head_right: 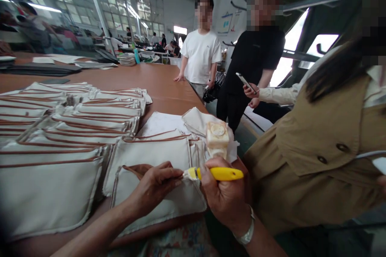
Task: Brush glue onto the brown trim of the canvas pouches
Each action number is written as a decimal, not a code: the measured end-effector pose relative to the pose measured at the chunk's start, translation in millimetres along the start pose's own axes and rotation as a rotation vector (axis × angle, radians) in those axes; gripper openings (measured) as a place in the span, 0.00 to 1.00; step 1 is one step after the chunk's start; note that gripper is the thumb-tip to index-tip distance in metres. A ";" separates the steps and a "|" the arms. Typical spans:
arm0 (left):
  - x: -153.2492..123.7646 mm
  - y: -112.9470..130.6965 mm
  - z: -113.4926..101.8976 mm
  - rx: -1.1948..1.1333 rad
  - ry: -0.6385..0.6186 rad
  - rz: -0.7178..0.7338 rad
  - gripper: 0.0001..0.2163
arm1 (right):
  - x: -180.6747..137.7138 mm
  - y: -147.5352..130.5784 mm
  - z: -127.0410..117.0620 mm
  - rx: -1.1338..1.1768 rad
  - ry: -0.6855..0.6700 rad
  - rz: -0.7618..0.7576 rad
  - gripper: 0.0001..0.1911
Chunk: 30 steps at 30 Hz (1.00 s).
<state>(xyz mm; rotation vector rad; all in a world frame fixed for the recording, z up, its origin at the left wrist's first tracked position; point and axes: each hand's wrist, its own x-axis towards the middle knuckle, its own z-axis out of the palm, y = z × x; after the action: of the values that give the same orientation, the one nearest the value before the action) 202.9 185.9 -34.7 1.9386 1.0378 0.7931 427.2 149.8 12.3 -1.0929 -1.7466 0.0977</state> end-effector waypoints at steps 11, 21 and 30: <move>-8.2 -6.7 8.6 0.086 0.068 -0.009 0.07 | -7.6 -10.4 -7.3 -0.068 -0.070 -0.173 0.04; -7.1 -7.1 12.2 0.120 0.145 -0.065 0.09 | -17.7 -6.8 4.3 -0.192 0.032 -0.161 0.04; -18.0 -8.3 9.3 0.501 0.220 0.523 0.08 | -7.3 -8.6 -22.0 -0.098 0.114 -0.035 0.02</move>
<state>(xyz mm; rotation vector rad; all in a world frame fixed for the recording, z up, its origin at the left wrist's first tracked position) 198.6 170.1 -49.2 2.6611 0.9215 1.1313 439.5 130.7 21.9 -1.1156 -1.6816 -0.0714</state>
